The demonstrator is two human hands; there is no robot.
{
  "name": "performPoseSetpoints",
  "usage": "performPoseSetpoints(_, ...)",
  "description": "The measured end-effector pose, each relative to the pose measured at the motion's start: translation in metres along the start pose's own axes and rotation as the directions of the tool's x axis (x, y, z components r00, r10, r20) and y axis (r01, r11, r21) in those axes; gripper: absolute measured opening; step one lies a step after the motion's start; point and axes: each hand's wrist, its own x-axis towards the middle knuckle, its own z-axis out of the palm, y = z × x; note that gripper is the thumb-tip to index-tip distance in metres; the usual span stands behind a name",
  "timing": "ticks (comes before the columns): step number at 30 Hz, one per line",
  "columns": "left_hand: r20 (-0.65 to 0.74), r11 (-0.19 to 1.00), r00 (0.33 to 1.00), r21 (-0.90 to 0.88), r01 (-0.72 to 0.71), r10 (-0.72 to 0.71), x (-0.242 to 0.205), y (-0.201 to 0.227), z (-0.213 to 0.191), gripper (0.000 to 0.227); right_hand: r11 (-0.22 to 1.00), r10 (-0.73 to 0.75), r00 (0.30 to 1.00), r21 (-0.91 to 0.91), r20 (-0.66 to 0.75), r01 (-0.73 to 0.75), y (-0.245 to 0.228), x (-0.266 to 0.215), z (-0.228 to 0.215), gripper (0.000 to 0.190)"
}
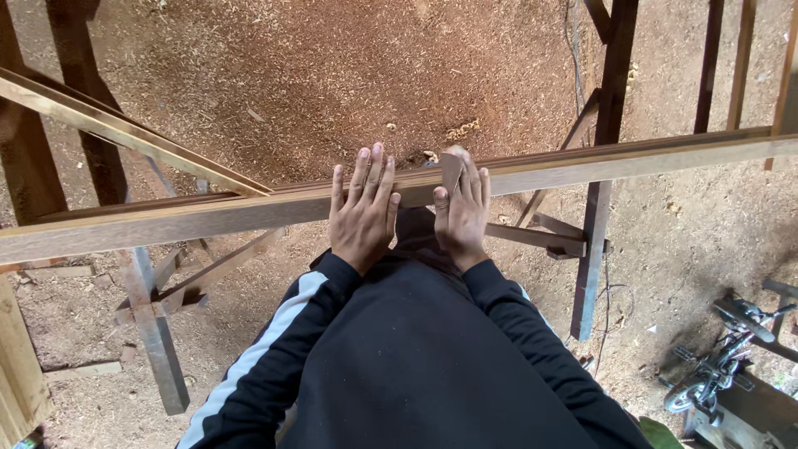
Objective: The person sands the surface of a wooden frame by hand using a piece of sandpaper.
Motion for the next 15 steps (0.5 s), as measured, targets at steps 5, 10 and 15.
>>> performPoseSetpoints(5,0.021,0.999,0.999,0.032,-0.035,0.034,0.005,0.01,0.004,0.058,0.993,-0.119,0.974,0.032,0.193,0.115,-0.003,-0.014,0.006,0.075)
performPoseSetpoints(10,0.015,0.999,0.999,0.008,-0.034,0.034,0.01,0.026,0.009,0.058,0.993,0.052,0.998,-0.105,0.022,-0.049,0.044,-0.009,-0.001,0.076)
performPoseSetpoints(15,0.045,0.994,0.999,0.112,0.0,-0.005,0.02,0.044,0.025,0.06,0.978,-0.123,0.979,-0.15,0.162,0.147,0.057,-0.014,0.013,0.072)
